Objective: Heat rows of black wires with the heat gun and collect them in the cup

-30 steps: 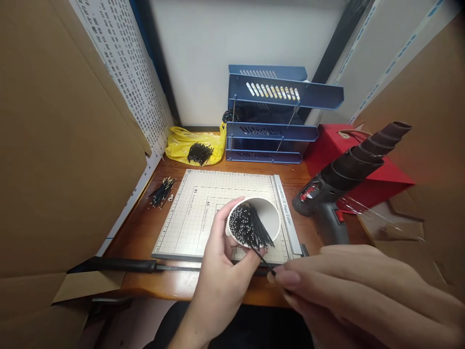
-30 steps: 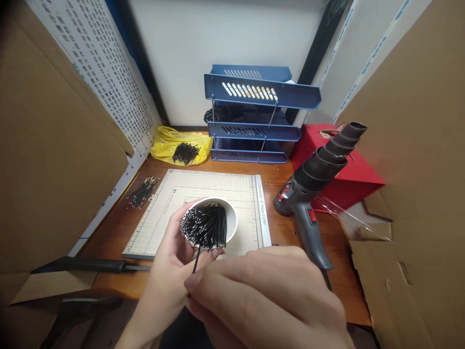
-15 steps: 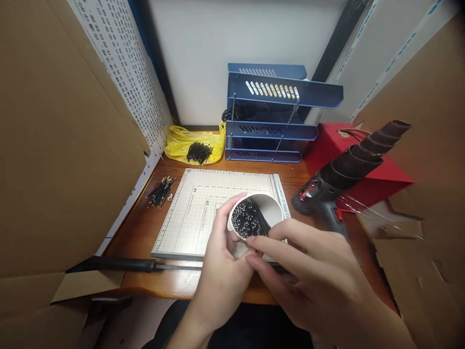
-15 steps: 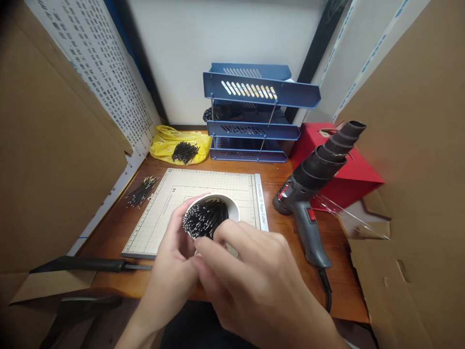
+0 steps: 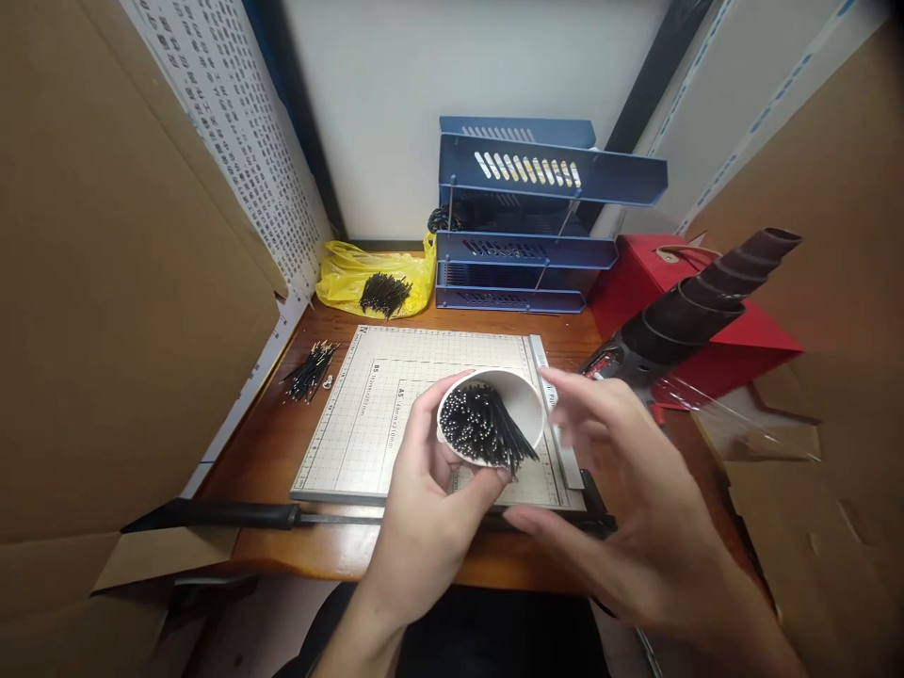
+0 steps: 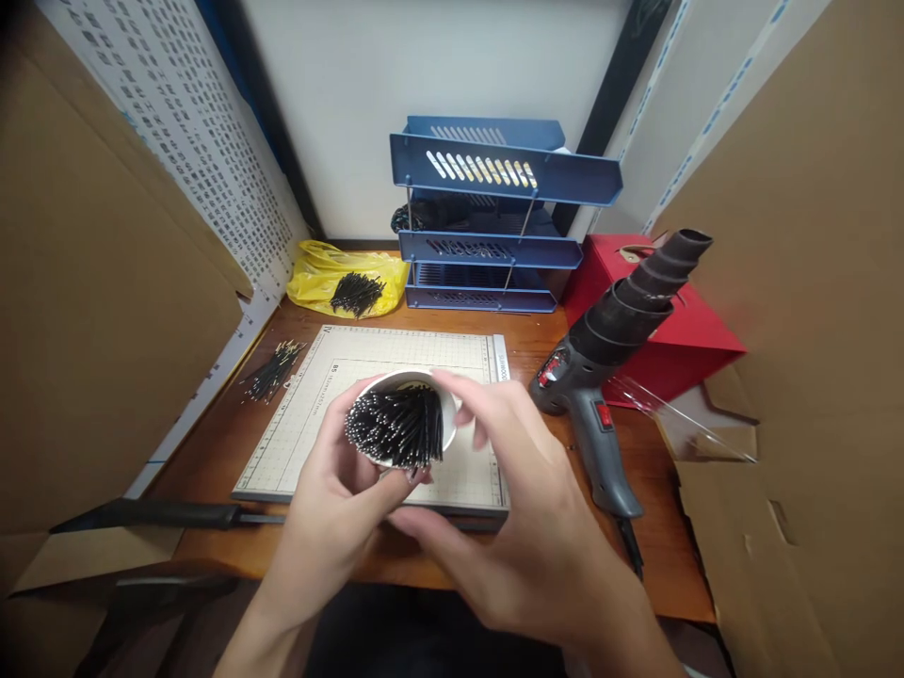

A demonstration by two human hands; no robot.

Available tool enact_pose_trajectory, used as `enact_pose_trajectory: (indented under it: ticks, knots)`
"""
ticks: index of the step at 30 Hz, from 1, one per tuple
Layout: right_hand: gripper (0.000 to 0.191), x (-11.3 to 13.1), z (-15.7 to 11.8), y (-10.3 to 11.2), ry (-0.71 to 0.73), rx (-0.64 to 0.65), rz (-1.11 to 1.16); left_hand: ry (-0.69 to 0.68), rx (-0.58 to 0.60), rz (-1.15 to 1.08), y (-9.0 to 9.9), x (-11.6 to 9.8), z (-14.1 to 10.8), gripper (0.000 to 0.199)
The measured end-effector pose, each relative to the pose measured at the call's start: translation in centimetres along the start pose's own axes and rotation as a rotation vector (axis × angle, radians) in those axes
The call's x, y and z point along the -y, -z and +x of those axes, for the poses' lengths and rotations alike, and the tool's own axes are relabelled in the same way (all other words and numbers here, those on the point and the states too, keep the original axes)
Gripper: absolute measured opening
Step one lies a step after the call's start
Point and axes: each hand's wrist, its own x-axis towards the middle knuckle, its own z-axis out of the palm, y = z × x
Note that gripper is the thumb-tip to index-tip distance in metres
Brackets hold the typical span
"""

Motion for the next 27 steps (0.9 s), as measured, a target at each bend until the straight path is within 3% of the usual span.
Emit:
enact_pose_trajectory:
  ticks: [2, 10, 12, 16, 19, 23, 27]
  knots:
    - [0.081, -1.2, -0.5, -0.1, -0.038, 0.083, 0.048, 0.015, 0.053, -0.036, 0.1, -0.1, 0.3, 0.061]
    - [0.102, -2.9, -0.8, -3.1, -0.217, 0.135, 0.243, 0.031, 0.180, -0.180, 0.7, 0.0, 1.8, 0.059]
    - [0.098, -3.2, -0.4, -3.5, -0.240, 0.148, 0.332, 0.060, 0.214, -0.207, 1.0, -0.1, 1.9, 0.060]
    - [0.070, -3.2, 0.5, -4.2, -0.314, 0.190, 0.499, 0.125, 0.270, -0.161, 1.3, -0.3, 1.5, 0.070]
    - [0.067, -2.6, 0.8, -5.0, -0.380, 0.124, 0.497, 0.094, 0.249, -0.054, 0.8, -0.5, 1.3, 0.075]
    - [0.080, -2.1, 0.5, -5.2, -0.339, 0.015, 0.359, -0.017, 0.153, 0.047, 0.0, -1.1, 1.2, 0.050]
    - [0.080, -1.8, 0.3, -4.4, -0.293, -0.013, 0.282, -0.028, 0.225, 0.091, 0.0, -1.6, 1.2, 0.072]
